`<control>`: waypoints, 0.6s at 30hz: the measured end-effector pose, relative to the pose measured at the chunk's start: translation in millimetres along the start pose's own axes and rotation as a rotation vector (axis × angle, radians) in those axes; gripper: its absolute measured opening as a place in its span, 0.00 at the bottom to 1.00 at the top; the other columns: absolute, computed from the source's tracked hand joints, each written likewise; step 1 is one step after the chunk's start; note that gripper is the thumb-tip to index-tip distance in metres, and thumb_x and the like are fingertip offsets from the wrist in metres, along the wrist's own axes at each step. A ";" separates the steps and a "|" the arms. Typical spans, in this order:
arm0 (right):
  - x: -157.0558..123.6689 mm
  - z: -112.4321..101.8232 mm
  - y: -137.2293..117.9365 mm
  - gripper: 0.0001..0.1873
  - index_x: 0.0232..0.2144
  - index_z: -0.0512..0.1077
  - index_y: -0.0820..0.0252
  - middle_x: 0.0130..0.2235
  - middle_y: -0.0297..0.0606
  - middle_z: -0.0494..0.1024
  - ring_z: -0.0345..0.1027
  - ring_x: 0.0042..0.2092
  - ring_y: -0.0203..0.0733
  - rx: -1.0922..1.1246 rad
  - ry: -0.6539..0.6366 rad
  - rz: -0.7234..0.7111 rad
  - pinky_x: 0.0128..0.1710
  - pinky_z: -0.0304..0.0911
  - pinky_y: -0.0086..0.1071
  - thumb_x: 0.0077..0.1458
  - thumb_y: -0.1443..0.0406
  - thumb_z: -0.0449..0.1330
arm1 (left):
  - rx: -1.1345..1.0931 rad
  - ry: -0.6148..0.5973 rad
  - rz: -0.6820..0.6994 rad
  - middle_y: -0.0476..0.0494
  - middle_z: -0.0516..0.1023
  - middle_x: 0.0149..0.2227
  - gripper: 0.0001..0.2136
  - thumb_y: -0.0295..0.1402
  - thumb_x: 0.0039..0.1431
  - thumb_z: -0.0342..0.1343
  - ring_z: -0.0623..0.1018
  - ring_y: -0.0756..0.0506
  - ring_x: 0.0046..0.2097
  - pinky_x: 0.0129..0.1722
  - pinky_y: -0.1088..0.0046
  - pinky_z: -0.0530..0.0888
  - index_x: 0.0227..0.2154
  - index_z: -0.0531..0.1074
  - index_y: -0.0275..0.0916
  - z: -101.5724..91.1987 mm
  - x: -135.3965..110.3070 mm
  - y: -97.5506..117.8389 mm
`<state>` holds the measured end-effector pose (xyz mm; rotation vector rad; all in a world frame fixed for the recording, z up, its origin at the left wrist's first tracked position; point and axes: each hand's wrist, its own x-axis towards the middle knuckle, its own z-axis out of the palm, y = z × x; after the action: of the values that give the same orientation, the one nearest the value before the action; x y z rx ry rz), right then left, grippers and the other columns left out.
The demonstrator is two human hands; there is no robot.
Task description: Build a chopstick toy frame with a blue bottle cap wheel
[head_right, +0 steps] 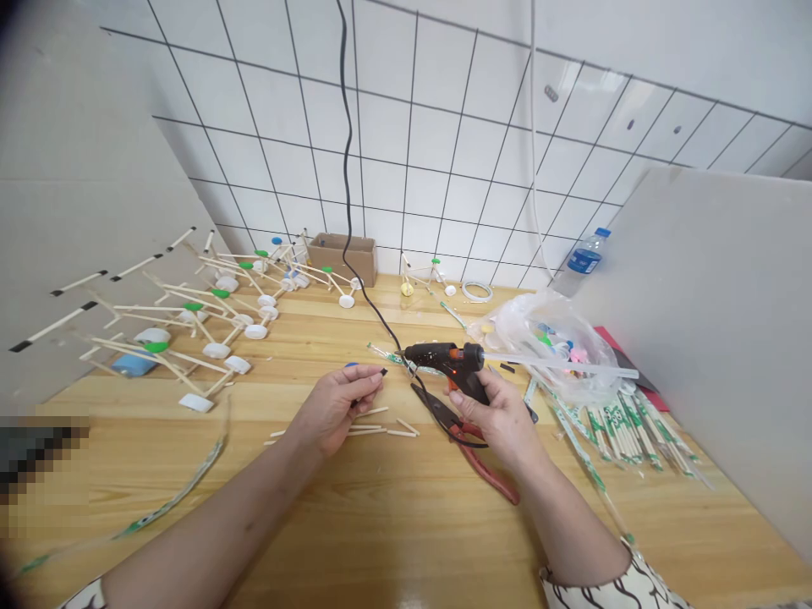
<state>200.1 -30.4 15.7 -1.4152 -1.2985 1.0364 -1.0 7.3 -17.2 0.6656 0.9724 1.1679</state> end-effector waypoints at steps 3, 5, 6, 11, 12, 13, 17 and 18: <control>-0.6 0.2 -0.2 0.17 0.29 0.74 0.60 0.29 0.36 0.77 0.68 0.30 0.40 0.021 -0.008 0.021 0.27 0.62 0.32 0.37 0.55 0.68 | -0.003 -0.005 -0.009 0.53 0.67 0.16 0.12 0.31 0.29 0.67 0.60 0.57 0.19 0.19 0.79 0.54 0.22 0.74 0.32 0.3 0.0 0.3; -0.8 0.1 -0.2 0.18 0.29 0.74 0.60 0.30 0.37 0.77 0.69 0.31 0.41 0.038 -0.014 0.035 0.28 0.63 0.32 0.37 0.56 0.68 | -0.005 -0.008 -0.015 0.53 0.67 0.16 0.12 0.30 0.29 0.67 0.60 0.57 0.19 0.19 0.79 0.54 0.22 0.74 0.32 0.4 -0.1 0.7; -0.9 0.1 -0.3 0.18 0.30 0.74 0.61 0.30 0.37 0.77 0.69 0.31 0.41 0.045 -0.018 0.038 0.28 0.63 0.32 0.37 0.56 0.68 | -0.005 -0.011 -0.017 0.53 0.66 0.16 0.12 0.30 0.29 0.67 0.60 0.57 0.19 0.19 0.79 0.54 0.22 0.74 0.32 0.4 -0.3 1.0; -1.5 0.8 -2.3 0.18 0.30 0.74 0.60 0.30 0.37 0.77 0.70 0.32 0.43 0.023 -0.034 0.034 0.30 0.64 0.33 0.38 0.55 0.67 | 0.005 -0.032 -0.007 0.53 0.66 0.16 0.13 0.31 0.29 0.67 0.59 0.57 0.19 0.19 0.79 0.53 0.22 0.74 0.33 0.6 -1.3 2.1; -1.5 0.9 -2.5 0.18 0.30 0.74 0.60 0.30 0.36 0.77 0.70 0.32 0.43 0.013 -0.034 0.030 0.30 0.64 0.33 0.38 0.55 0.67 | 0.009 -0.035 -0.006 0.53 0.66 0.16 0.13 0.31 0.29 0.67 0.59 0.57 0.19 0.19 0.79 0.53 0.22 0.74 0.33 0.8 -1.6 2.2; -1.6 0.9 -2.5 0.18 0.30 0.74 0.60 0.30 0.36 0.77 0.70 0.32 0.43 0.003 -0.037 0.025 0.30 0.63 0.33 0.39 0.54 0.67 | 0.013 -0.038 -0.006 0.53 0.66 0.17 0.13 0.31 0.29 0.67 0.59 0.57 0.20 0.20 0.79 0.53 0.22 0.74 0.33 1.0 -1.8 2.3; -1.3 0.5 -1.0 0.18 0.32 0.74 0.61 0.31 0.37 0.77 0.69 0.32 0.42 -0.018 -0.046 0.013 0.30 0.62 0.32 0.40 0.55 0.66 | 0.030 -0.060 -0.003 0.53 0.66 0.17 0.13 0.32 0.29 0.67 0.59 0.56 0.20 0.20 0.79 0.53 0.22 0.74 0.34 2.0 -2.4 2.5; -1.1 0.5 -0.8 0.17 0.31 0.74 0.61 0.30 0.36 0.77 0.69 0.31 0.41 -0.017 -0.046 0.014 0.29 0.62 0.32 0.41 0.55 0.66 | 0.035 -0.067 -0.003 0.54 0.66 0.17 0.13 0.32 0.29 0.67 0.59 0.56 0.20 0.20 0.79 0.53 0.22 0.74 0.34 2.3 -2.5 2.5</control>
<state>199.3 -31.5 16.3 -1.4221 -1.3346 1.0750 -0.4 5.7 -13.3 0.7271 0.9390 1.1213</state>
